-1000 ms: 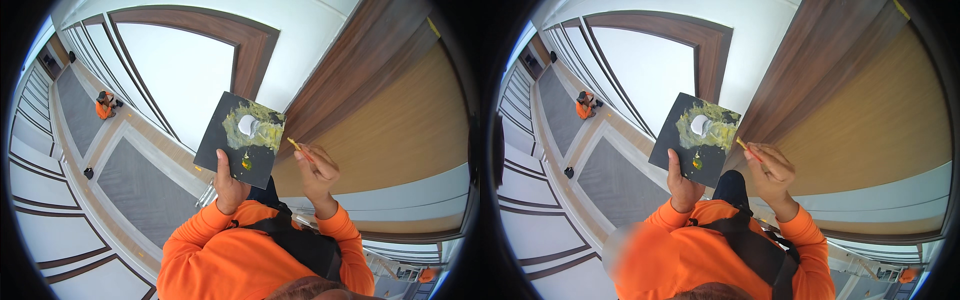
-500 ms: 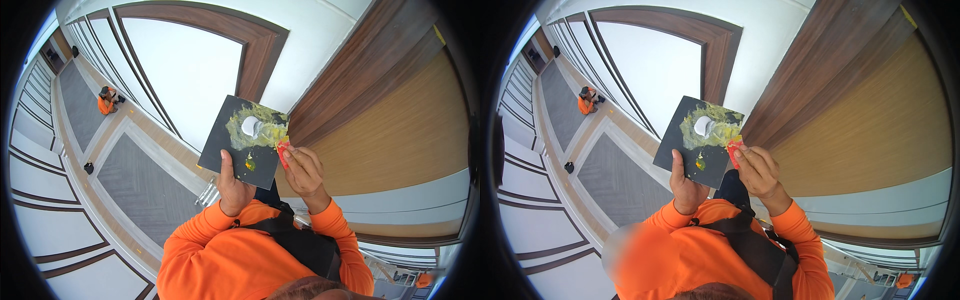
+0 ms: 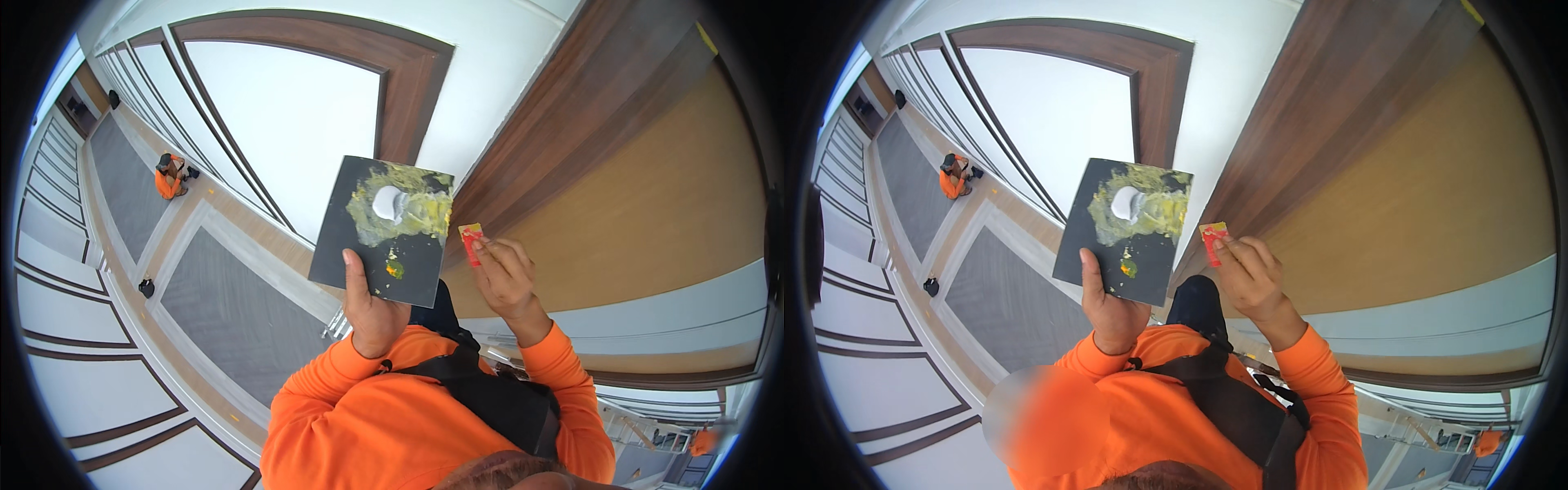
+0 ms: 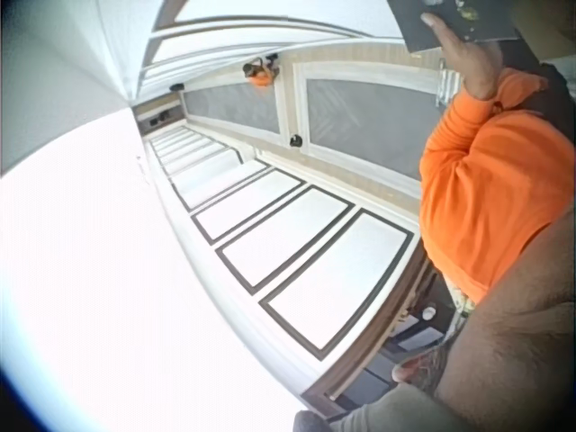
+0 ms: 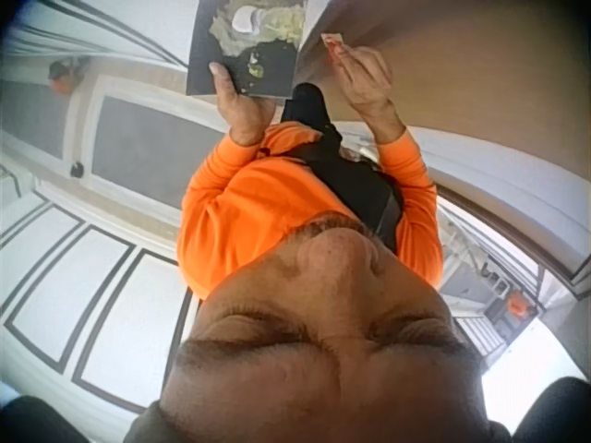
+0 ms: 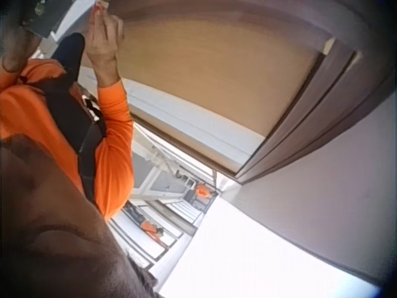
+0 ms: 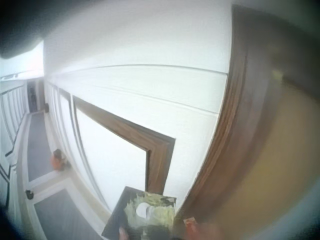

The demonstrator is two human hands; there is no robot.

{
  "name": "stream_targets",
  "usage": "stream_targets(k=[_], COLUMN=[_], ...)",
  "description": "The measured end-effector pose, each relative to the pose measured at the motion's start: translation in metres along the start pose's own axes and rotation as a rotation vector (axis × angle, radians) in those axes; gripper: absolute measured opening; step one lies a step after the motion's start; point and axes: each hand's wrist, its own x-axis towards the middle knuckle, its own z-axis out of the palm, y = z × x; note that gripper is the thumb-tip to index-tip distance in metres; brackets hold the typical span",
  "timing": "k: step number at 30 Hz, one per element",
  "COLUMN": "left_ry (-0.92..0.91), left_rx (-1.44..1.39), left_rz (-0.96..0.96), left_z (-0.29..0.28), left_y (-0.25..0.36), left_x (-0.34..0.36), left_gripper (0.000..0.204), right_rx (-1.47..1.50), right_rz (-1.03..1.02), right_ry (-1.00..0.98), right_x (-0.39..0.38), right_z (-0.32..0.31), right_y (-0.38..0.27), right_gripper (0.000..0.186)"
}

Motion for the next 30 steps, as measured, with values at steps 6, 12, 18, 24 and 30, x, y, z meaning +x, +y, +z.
stream_targets(k=[6,12,18,24,30], left_ry=[-0.098,0.011,-0.139,-0.135,-0.349], left_rx=[0.052,0.15,0.363,0.465,0.269], left_rz=[0.0,-0.035,0.025,-0.029,-0.236], left_z=[-0.028,-0.045,-0.038,-0.056,-0.073], left_y=[0.002,0.01,0.019,0.03,0.039], left_x=[0.008,0.012,0.022,0.041,0.063], left_gripper=[0.061,0.061,0.058,0.062,0.055], right_rx=[0.655,1.313,1.385,1.304,1.118], right_rz=[0.867,1.143,1.126,0.983,0.866], right_ry=[0.056,0.309,0.55,0.799,1.016], right_x=[0.0,-0.001,0.003,-0.006,-0.016], right_z=[-0.003,0.005,0.008,0.007,0.031], right_y=[-0.016,-0.023,-0.031,-0.053,-0.084], right_gripper=[0.019,0.018,0.03,0.016,0.019])
